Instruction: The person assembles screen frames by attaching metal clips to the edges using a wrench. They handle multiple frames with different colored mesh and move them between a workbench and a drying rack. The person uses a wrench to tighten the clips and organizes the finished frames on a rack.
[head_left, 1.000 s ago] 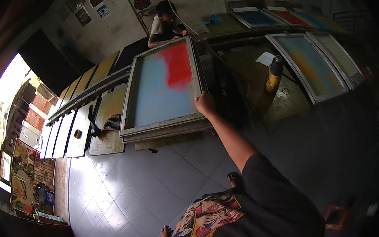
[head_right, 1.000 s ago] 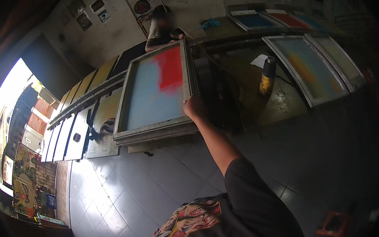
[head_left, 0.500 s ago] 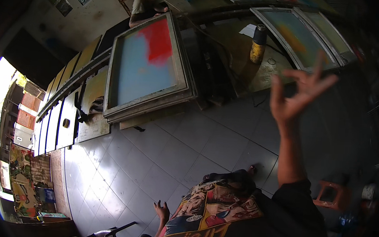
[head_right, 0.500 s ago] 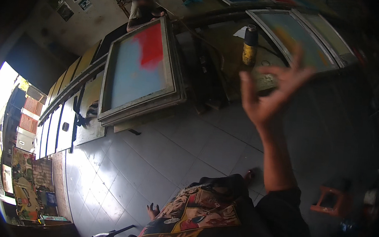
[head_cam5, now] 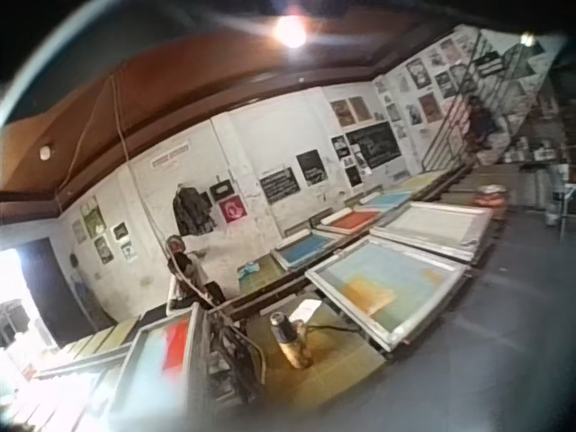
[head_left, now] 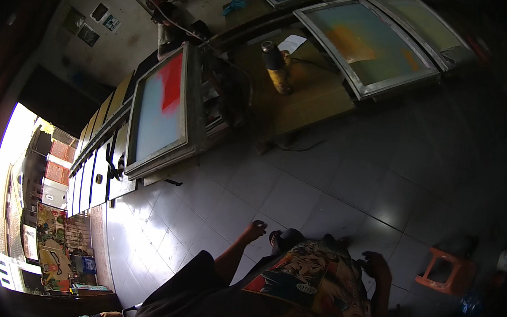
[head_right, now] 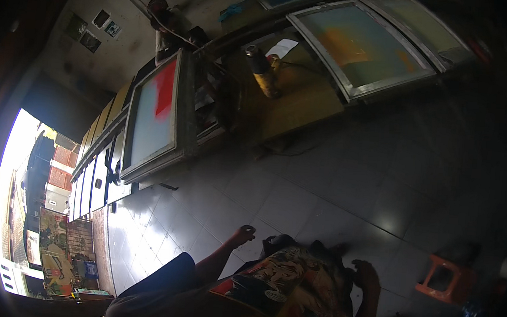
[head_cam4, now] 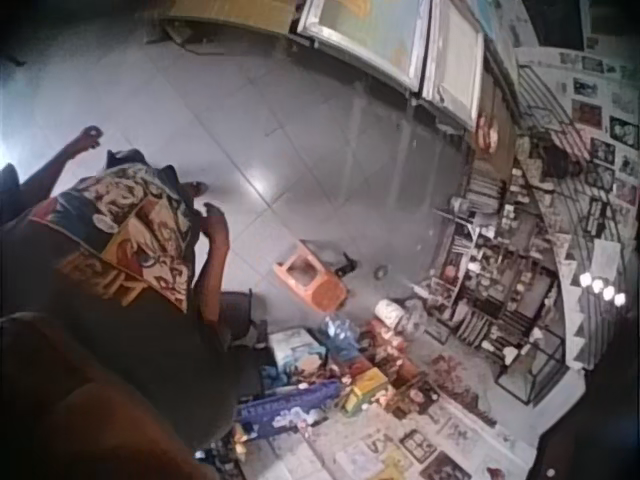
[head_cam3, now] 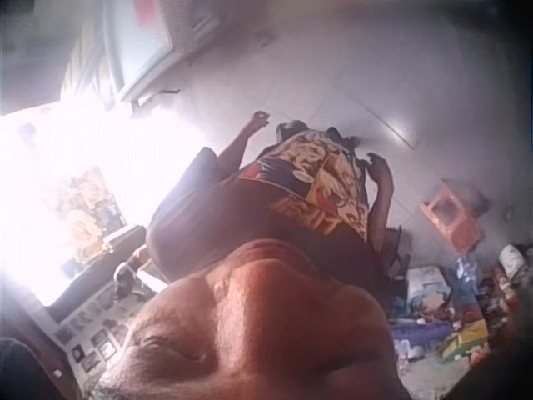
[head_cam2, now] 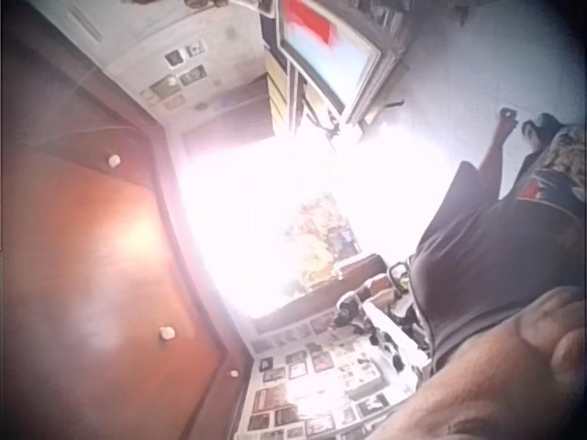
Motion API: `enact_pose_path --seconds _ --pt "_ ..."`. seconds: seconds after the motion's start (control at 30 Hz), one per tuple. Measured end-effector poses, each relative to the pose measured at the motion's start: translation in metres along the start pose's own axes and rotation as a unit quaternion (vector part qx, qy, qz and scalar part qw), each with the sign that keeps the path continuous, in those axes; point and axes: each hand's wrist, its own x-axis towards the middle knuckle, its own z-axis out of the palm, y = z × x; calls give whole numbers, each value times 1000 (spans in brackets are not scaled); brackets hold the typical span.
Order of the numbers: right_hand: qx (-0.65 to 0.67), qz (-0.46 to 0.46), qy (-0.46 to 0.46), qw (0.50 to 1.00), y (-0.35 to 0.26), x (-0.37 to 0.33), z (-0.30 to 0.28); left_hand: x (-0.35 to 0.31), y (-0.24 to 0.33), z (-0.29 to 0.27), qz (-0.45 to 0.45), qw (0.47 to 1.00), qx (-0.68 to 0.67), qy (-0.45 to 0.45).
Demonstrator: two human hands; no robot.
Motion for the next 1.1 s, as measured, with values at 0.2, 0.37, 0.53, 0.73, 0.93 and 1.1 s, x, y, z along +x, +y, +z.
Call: enact_pose_path --seconds 0.2,0.37,0.53,0.73,0.93,1.1 --pt "105 -19 9 994 55 -17 -32 49 169 166 256 856 391 -218" --pt "70 63 149 984 83 -6 -176 16 349 261 385 801 439 -129" --pt "86 25 534 840 137 -27 -353 13 531 332 478 864 144 -63" --pt "287 -131 515 797 209 -40 -479 85 724 450 497 735 295 -354" --pt "116 158 314 929 366 58 -414 147 783 567 467 635 513 -341" --pt "212 185 182 942 481 97 -466 176 816 666 417 672 529 -308"
